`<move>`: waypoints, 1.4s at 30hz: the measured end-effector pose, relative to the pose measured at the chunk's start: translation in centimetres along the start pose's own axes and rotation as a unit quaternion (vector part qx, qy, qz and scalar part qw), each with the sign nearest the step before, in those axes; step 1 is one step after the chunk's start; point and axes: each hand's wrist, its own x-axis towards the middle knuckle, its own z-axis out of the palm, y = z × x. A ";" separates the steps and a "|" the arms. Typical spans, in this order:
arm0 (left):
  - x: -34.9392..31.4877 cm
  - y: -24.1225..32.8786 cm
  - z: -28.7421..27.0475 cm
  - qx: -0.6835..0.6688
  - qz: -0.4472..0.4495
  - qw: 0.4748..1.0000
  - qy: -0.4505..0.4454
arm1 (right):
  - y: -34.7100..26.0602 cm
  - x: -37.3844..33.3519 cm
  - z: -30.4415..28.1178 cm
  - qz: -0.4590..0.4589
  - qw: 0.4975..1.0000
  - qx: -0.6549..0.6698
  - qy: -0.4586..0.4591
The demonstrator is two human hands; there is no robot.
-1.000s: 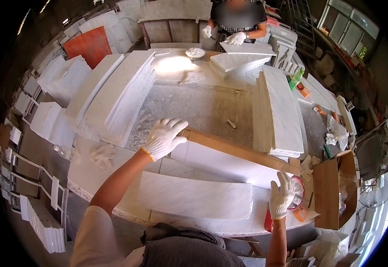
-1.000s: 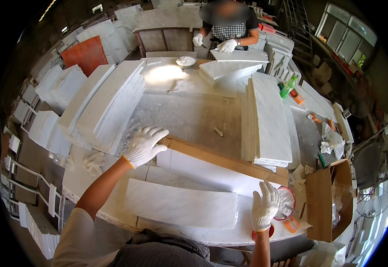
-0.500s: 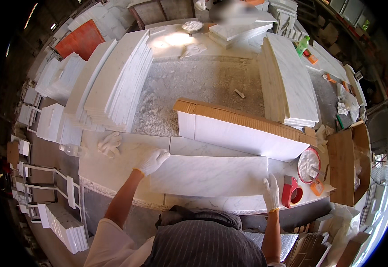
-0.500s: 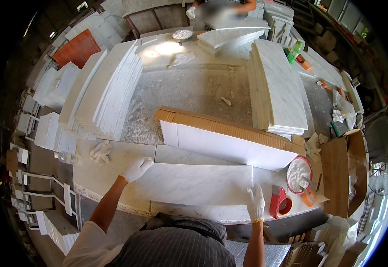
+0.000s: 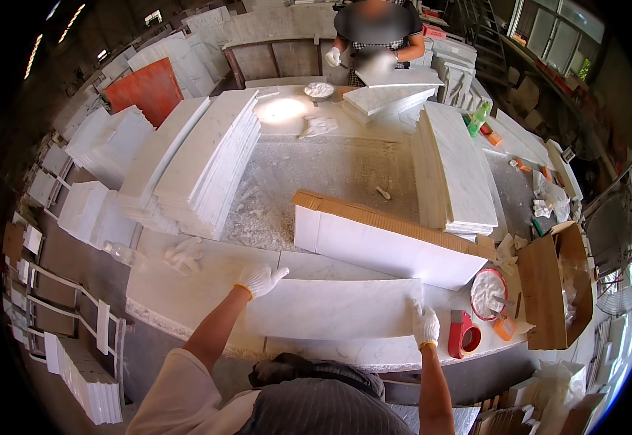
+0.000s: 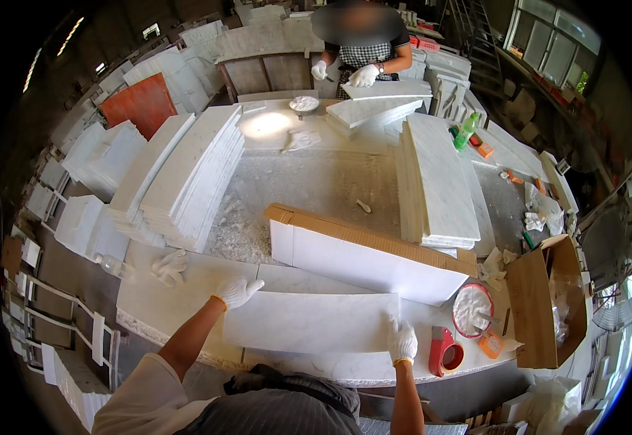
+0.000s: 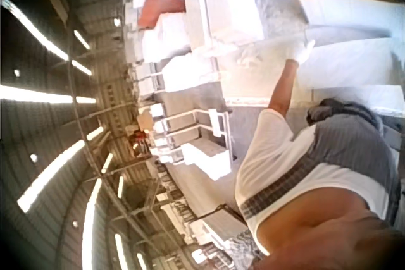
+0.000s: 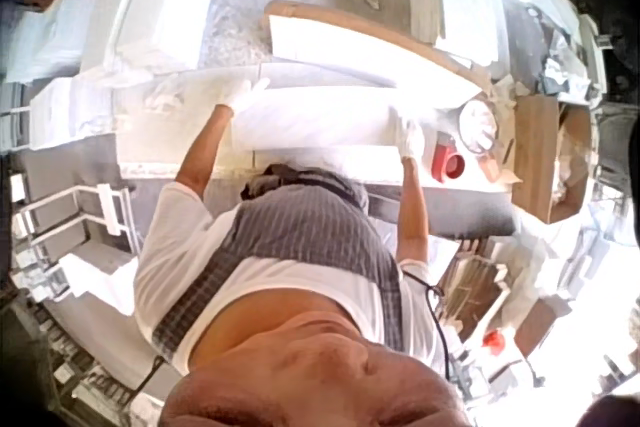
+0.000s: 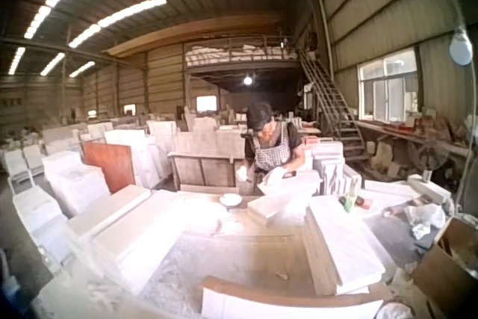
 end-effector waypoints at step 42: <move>-24.0 4.1 16.2 -0.755 -0.368 0.533 0.100 | -4.5 7.1 0.2 -0.189 0.958 -0.144 -0.164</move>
